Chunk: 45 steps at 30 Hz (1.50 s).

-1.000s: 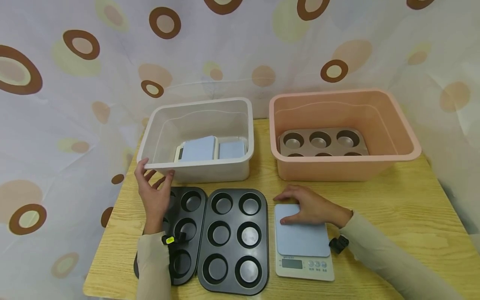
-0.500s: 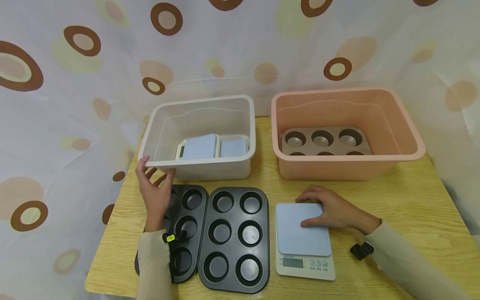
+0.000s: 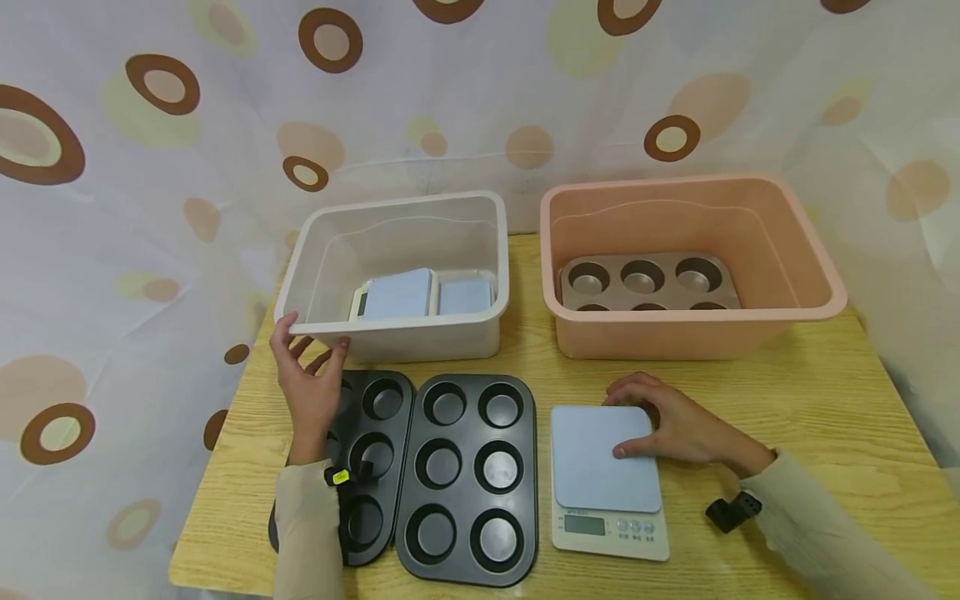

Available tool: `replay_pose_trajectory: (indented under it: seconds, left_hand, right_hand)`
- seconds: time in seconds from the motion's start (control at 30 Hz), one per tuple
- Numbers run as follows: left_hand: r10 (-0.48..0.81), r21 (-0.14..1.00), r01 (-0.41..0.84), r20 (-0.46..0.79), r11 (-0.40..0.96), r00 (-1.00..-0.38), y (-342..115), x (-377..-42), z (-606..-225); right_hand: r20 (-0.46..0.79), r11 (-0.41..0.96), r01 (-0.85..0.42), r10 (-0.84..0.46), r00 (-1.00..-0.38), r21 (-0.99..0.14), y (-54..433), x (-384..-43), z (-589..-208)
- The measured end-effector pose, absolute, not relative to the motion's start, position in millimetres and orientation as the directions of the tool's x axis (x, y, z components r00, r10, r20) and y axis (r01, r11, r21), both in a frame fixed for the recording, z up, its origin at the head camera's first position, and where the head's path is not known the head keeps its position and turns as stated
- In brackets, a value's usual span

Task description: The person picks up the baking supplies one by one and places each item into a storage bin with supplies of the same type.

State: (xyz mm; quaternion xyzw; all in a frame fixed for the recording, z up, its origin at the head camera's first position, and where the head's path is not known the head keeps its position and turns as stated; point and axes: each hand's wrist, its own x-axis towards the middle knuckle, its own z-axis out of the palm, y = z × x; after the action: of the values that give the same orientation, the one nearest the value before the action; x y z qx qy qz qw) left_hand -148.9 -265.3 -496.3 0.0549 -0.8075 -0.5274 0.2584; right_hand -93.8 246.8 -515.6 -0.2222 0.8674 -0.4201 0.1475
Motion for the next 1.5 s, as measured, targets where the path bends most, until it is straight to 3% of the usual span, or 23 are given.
replay_pose_trajectory:
  seconds: [0.3,0.5,0.63,0.8,1.23,1.5]
  left_hand:
    - [-0.361,0.880,0.189,0.364,0.436,-0.859,-266.1,-149.2,-497.1]
    - [-0.354,0.877,0.193,0.366,0.439,-0.860,-266.0,-149.7,-496.8]
    - [-0.355,0.877,0.192,0.367,0.441,-0.860,-266.1,-149.7,-496.3]
    - [-0.358,0.878,0.190,0.365,0.439,-0.860,-266.2,-149.5,-496.0]
    - [-0.363,0.880,0.177,0.355,0.440,-0.862,-265.3,-148.8,-497.0]
    - [-0.363,0.882,0.166,0.345,0.442,-0.865,-264.6,-148.8,-496.1]
  right_hand:
    - [-0.128,0.407,-0.148,-0.577,-0.807,-0.902,252.3,-99.6,-516.4]
    - [-0.097,0.367,-0.169,-0.606,-0.790,-0.915,256.1,-101.5,-518.6]
    - [-0.112,0.335,-0.157,-0.660,-0.743,-0.929,260.8,-105.9,-518.1]
    - [-0.180,0.364,-0.131,-0.703,-0.688,-0.922,265.6,-112.0,-509.5]
    - [-0.191,0.365,-0.135,-0.727,-0.660,-0.921,270.7,-115.3,-502.8]
    - [-0.220,0.259,0.034,-0.739,-0.637,-0.965,271.7,-109.5,-499.2]
